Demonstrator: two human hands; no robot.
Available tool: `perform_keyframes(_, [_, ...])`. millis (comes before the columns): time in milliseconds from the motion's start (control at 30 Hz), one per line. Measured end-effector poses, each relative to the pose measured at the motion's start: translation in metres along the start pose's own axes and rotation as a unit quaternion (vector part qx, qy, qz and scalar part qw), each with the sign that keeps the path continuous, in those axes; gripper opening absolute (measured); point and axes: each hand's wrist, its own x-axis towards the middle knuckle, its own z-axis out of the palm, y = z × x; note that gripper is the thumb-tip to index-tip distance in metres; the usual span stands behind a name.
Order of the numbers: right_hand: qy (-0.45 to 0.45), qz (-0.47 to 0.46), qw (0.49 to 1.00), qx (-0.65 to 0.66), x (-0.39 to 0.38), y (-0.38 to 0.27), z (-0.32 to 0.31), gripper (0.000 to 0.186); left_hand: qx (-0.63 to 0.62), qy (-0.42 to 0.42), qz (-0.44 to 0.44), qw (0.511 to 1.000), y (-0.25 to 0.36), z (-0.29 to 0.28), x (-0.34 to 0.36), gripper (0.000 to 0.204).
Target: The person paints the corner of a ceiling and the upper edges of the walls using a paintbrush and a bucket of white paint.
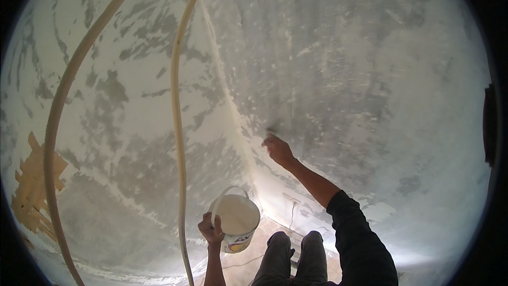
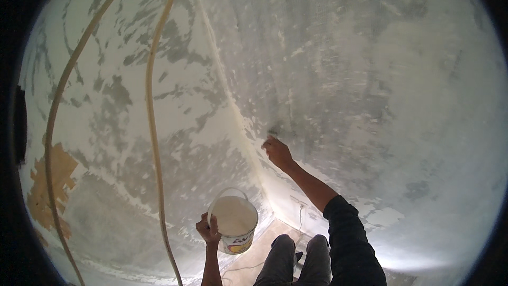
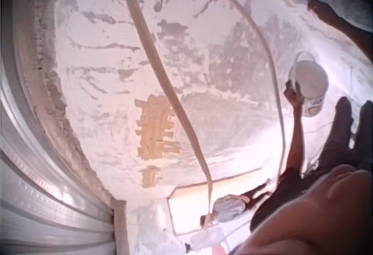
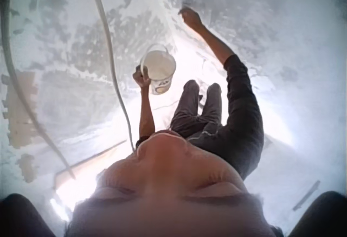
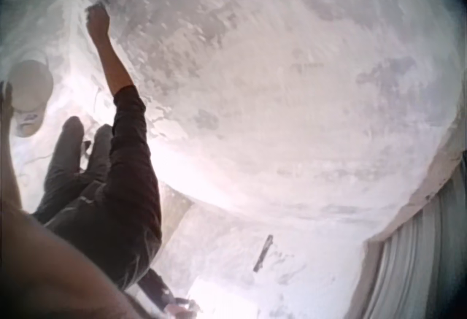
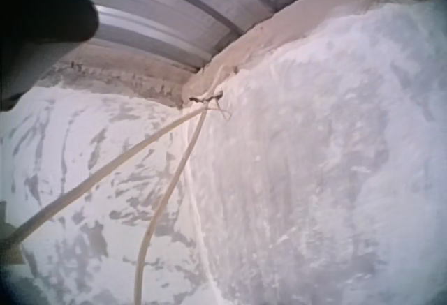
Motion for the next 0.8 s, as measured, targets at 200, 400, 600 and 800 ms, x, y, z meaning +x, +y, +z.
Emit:
perform_keyframes(200, [0.056,-0.095,0.988,-0.110,0.036,-0.027,-0.039,0.018,0.015,-0.018,0.002,1.000,0.008,-0.004,0.000,0.026])
perform_keyframes(400, [-0.084,-0.098,0.969,-0.208,-0.039,0.010,-0.002,0.014,-0.003,-0.001,0.010,1.000,0.019,0.002,0.004,0.029])
perform_keyframes(600, [0.006,0.228,0.939,0.257,-0.083,-0.035,-0.004,0.013,-0.013,-0.028,-0.024,0.999,0.025,-0.011,-0.007,0.030])
perform_keyframes(800, [0.266,0.400,0.672,0.564,-0.134,-0.111,-0.109,0.016,-0.057,-0.061,-0.106,0.991,0.034,-0.012,-0.024,0.038])
